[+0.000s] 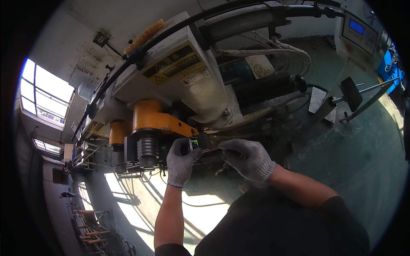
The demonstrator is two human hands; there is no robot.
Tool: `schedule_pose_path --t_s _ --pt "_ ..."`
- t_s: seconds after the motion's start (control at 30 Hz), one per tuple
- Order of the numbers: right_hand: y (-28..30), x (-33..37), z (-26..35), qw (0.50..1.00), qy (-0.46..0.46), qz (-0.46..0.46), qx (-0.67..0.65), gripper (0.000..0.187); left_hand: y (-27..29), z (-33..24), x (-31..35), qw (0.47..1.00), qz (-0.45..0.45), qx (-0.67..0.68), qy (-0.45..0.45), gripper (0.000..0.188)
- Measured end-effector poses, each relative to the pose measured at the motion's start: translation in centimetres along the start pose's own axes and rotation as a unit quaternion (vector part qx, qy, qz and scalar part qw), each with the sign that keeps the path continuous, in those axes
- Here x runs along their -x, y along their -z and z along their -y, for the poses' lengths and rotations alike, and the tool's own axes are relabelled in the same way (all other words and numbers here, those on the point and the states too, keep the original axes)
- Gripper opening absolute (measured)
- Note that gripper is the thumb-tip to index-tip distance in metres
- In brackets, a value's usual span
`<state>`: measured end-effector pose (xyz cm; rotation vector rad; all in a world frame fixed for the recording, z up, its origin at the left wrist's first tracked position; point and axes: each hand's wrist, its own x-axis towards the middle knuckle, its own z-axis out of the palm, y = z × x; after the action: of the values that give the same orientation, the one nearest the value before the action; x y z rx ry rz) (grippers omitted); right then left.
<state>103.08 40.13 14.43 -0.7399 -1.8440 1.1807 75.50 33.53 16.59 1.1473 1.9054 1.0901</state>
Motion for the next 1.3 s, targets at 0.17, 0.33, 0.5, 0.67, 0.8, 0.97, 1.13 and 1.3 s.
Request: schedule_pose_path --t_s 0.17,0.33,0.5,0.67,0.8,0.97,1.13,1.3 --pt "-5.1 0.4 2.9 0.999 -0.03 0.034 -0.008 0.051 -0.7 -0.5 3.7 0.99 0.087 0.106 -0.022 0.07" --pt "-5.7 2.4 4.0 0.998 -0.063 0.01 0.003 0.048 -1.4 0.9 5.6 0.965 0.134 0.225 -0.002 0.068" --pt "-7.5 4.4 4.6 0.991 -0.094 -0.045 -0.081 0.043 -3.1 2.2 7.0 0.99 0.067 0.123 -0.033 0.068" --pt "-6.8 6.0 3.9 0.965 -0.173 -0.053 -0.191 0.036 -3.8 1.0 7.2 0.991 0.095 0.093 -0.006 0.064" --pt "-4.6 5.8 1.8 0.881 -0.317 -0.076 -0.344 0.028 -4.7 -0.7 7.9 0.989 0.124 0.084 0.012 0.059" --pt "-2.8 5.7 0.9 0.917 -0.365 0.013 -0.161 0.028 -5.5 -2.0 9.1 0.983 0.169 -0.062 -0.035 0.052" --pt "2.1 7.5 1.7 0.872 -0.32 -0.207 -0.308 0.021 -4.4 -0.3 8.5 0.977 0.147 -0.146 -0.055 0.043" --pt "22.5 9.8 -4.4 0.78 -0.143 -0.504 -0.342 0.01 1.7 3.8 7.8 0.982 0.059 -0.176 -0.018 0.022"
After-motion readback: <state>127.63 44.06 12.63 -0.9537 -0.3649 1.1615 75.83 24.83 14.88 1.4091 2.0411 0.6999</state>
